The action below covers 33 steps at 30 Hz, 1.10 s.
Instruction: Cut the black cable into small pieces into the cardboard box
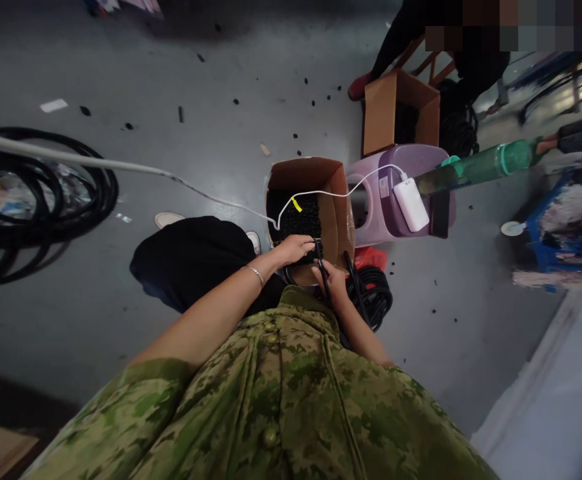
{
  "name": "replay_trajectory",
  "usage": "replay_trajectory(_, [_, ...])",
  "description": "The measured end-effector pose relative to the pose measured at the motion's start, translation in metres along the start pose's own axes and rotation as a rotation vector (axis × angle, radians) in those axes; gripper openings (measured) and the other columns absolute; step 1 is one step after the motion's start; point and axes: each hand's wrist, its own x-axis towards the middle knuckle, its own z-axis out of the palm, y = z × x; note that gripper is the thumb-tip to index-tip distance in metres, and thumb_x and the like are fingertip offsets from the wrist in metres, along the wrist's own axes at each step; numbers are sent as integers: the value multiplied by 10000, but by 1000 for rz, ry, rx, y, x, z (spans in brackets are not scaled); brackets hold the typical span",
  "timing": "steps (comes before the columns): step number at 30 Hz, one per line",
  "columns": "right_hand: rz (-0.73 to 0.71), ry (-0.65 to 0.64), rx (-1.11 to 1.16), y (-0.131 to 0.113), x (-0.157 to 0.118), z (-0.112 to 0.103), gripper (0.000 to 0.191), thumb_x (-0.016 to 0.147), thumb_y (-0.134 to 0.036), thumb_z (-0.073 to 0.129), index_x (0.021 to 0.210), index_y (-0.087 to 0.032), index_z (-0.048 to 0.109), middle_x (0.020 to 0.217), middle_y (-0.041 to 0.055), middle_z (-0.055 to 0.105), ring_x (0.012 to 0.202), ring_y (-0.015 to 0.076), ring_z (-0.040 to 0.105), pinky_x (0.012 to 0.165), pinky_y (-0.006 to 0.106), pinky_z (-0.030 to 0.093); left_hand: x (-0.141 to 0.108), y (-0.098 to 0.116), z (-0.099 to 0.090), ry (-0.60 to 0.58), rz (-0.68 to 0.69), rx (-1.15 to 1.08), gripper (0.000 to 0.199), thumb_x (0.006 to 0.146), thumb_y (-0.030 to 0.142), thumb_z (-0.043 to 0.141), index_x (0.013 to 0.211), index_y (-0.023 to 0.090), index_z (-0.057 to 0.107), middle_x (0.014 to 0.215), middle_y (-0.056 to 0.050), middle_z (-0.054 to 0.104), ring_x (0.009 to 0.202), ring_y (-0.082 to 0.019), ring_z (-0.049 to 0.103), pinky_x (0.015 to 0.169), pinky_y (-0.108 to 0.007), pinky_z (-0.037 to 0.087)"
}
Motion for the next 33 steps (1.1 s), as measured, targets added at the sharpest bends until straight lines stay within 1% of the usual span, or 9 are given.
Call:
replay_trajectory(4, [-5,18,-23,9,-4,4,351,875,-464,561,1104,-240,705,940,70,757,885,243,708,820,326,524,1,-1,2,-16,-41,-10,268,749,348,590,554,195,486,497,39,415,518,-111,343,480,-227,245])
replay_trajectory(7, [9,38,-32,14,-5,12,337,869,-465,561,1078,-247,710,925,67,758,877,244,705,823,333,524,2,-2,4,4,-76,-31,272,742,336,623,545,193,501,473,42,401,505,-107,335,459,-225,237])
replay_trajectory(11, [28,46,-8,16,-3,21,352,871,-480,545,1067,-238,710,900,63,757,833,237,704,790,325,530,1,-2,7,68,-187,-101,164,771,302,645,672,187,582,485,53,430,431,-88,330,424,-214,224])
replay_trajectory(13, [21,55,0,16,-2,23,348,873,-482,543,1066,-246,710,926,62,756,848,236,704,782,319,529,0,-1,8,104,-220,-137,159,780,295,655,697,185,576,507,50,462,393,-75,333,407,-208,225])
replay_trajectory(16, [16,61,-10,13,-1,21,333,878,-471,544,1063,-249,710,928,65,750,841,232,701,774,310,523,-1,0,8,135,-207,-141,210,787,290,659,654,180,539,530,36,491,369,-66,350,388,-202,232])
replay_trajectory(21, [20,18,-25,6,1,10,388,869,-477,564,1141,-225,677,853,55,727,757,214,678,755,308,514,-2,0,5,123,-190,-95,175,821,264,590,668,181,567,514,39,468,364,-74,345,397,-212,242])
replay_trajectory(26, [-21,-75,110,-3,8,-1,406,858,-447,579,1175,-203,649,995,65,732,914,218,678,835,303,516,-6,3,2,-10,-118,13,151,794,224,593,667,162,645,518,31,503,421,-79,370,445,-218,258])
replay_trajectory(29, [-36,-81,142,-8,10,-3,403,869,-456,554,1157,-194,660,1052,74,725,954,226,676,856,312,514,-8,4,0,-26,-72,29,173,798,230,587,664,156,669,514,32,506,445,-84,370,463,-223,263])
replay_trajectory(33, [-11,-47,108,-8,6,1,393,883,-472,519,1079,-186,703,908,58,738,819,214,682,772,302,520,-8,5,-3,16,-103,62,211,809,228,582,626,146,648,500,36,494,449,-83,359,469,-221,252])
